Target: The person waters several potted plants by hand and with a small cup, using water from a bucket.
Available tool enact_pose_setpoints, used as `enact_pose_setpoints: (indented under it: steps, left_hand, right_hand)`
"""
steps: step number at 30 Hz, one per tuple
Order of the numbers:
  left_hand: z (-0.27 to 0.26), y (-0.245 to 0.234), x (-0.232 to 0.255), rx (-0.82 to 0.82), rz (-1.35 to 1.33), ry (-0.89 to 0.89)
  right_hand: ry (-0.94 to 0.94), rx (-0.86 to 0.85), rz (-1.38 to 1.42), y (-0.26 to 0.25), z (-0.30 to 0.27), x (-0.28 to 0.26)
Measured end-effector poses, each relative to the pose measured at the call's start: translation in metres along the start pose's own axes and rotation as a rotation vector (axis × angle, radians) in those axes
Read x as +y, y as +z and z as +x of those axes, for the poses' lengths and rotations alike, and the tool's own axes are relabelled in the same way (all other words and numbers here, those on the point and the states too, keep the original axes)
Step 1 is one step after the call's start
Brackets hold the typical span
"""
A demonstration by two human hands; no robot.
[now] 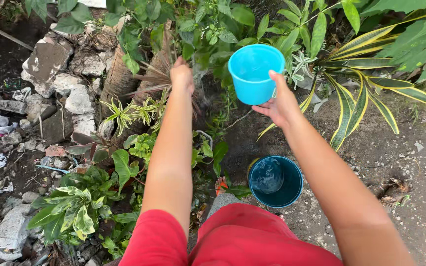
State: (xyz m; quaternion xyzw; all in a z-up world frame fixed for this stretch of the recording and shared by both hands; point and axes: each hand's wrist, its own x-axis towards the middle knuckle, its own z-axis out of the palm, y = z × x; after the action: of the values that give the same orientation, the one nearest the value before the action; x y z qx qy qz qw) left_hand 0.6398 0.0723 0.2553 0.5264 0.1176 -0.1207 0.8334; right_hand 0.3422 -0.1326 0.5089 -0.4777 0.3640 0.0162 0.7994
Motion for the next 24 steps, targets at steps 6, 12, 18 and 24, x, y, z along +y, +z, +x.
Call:
enact_pose_setpoints:
  steps: [6,12,18,24]
  left_hand:
    - [-0.067,-0.041,0.045,0.060,0.000,-0.108]
    - [-0.126,-0.087,0.046,0.156,0.212,-0.230]
    - [-0.140,-0.091,0.047,0.158,0.292,-0.378]
    - [-0.156,-0.088,0.075,0.111,0.199,-0.303]
  right_hand:
    - [-0.084,0.108,-0.034,-0.061,-0.036,0.003]
    - [-0.049,0.356,-0.520,-0.066,-0.047,0.016]
    - [-0.101,0.602,-1.083,-0.011,0.028,0.035]
    - [-0.023,0.234,-0.189,-0.005,0.060,0.017]
